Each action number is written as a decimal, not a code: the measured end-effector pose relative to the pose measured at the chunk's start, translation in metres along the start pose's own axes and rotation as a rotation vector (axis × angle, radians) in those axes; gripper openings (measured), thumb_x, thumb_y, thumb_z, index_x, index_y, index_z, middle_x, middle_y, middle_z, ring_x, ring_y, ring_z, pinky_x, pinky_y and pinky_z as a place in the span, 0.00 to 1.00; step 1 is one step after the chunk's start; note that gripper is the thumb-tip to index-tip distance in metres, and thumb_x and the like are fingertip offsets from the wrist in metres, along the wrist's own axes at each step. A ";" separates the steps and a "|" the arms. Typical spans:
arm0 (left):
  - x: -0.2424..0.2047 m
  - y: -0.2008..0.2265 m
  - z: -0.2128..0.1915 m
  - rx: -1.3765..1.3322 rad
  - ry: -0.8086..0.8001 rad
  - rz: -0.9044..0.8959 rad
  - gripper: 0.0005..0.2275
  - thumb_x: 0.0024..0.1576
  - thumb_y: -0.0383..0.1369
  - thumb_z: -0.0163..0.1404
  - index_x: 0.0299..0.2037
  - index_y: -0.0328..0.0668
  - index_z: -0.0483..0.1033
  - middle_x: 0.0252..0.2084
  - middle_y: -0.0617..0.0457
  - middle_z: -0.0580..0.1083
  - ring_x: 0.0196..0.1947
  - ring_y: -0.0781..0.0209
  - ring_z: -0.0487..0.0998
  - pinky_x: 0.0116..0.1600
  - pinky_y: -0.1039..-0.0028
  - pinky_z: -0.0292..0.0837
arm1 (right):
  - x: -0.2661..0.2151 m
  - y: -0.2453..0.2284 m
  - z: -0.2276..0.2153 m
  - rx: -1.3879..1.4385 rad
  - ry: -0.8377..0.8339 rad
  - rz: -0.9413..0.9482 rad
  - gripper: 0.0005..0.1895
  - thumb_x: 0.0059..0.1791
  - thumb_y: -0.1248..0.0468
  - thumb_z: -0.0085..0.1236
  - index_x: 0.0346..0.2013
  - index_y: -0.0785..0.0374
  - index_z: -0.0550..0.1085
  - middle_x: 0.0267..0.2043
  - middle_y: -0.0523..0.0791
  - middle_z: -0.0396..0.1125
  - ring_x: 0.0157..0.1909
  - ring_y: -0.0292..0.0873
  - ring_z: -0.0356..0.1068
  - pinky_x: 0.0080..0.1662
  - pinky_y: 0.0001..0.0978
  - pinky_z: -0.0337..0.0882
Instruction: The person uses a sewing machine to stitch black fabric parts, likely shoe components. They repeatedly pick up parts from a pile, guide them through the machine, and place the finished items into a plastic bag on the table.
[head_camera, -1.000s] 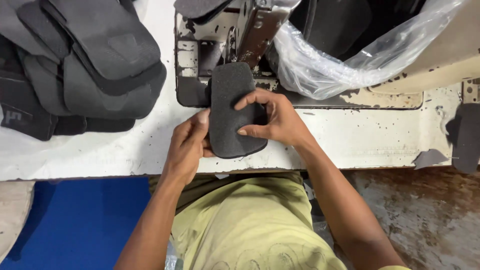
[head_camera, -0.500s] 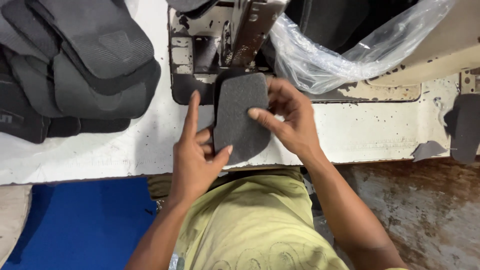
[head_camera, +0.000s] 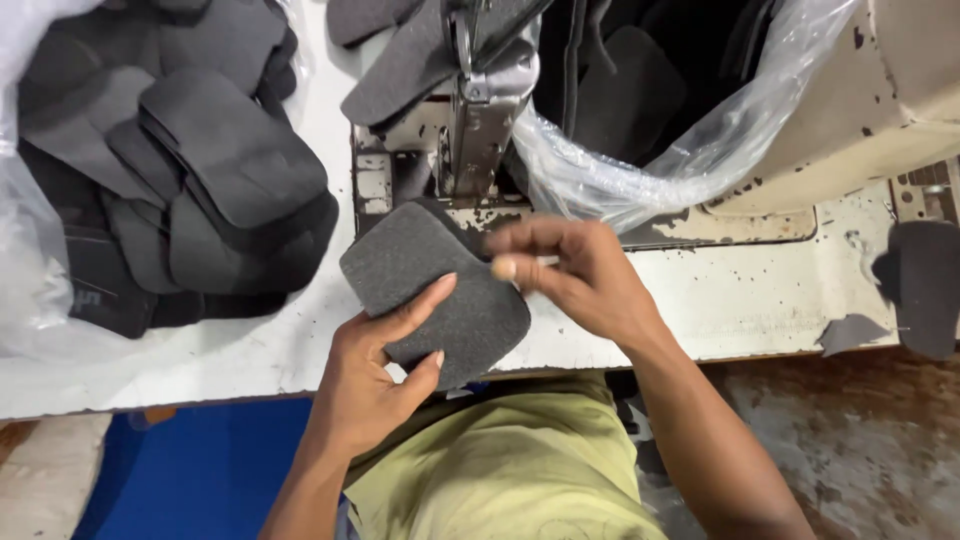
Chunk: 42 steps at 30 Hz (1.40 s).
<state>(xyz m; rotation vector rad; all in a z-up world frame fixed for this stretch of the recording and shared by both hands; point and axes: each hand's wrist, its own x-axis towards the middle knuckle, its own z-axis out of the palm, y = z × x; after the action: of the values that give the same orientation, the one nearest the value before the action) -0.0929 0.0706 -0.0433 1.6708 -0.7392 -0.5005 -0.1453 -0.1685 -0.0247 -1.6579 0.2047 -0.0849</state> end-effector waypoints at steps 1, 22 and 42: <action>0.000 0.002 0.001 0.000 0.039 -0.012 0.30 0.47 0.17 0.54 0.63 0.50 0.75 0.60 0.47 0.77 0.61 0.55 0.78 0.60 0.70 0.74 | -0.004 0.004 -0.001 -0.041 -0.003 0.049 0.12 0.48 0.65 0.66 0.45 0.65 0.80 0.37 0.42 0.76 0.35 0.32 0.72 0.36 0.26 0.74; 0.119 0.043 -0.048 -0.520 0.047 -0.027 0.37 0.47 0.12 0.55 0.71 0.34 0.62 0.65 0.46 0.71 0.59 0.65 0.74 0.62 0.75 0.74 | 0.118 -0.040 -0.027 0.008 0.193 -0.122 0.09 0.45 0.67 0.69 0.31 0.58 0.73 0.33 0.38 0.70 0.38 0.31 0.69 0.48 0.25 0.72; 0.186 0.028 -0.135 0.002 -0.356 0.014 0.30 0.50 0.15 0.53 0.66 0.41 0.74 0.23 0.70 0.72 0.11 0.83 0.54 0.18 0.85 0.49 | -0.068 0.077 -0.312 -1.544 0.971 -0.955 0.14 0.63 0.74 0.35 0.60 0.84 0.61 0.51 0.61 0.68 0.40 0.53 0.70 0.42 0.37 0.72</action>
<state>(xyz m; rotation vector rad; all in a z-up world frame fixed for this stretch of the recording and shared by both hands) 0.1242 0.0311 0.0261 1.5944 -1.0079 -0.7994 -0.2734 -0.4677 -0.0660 -2.9567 0.1756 -1.8681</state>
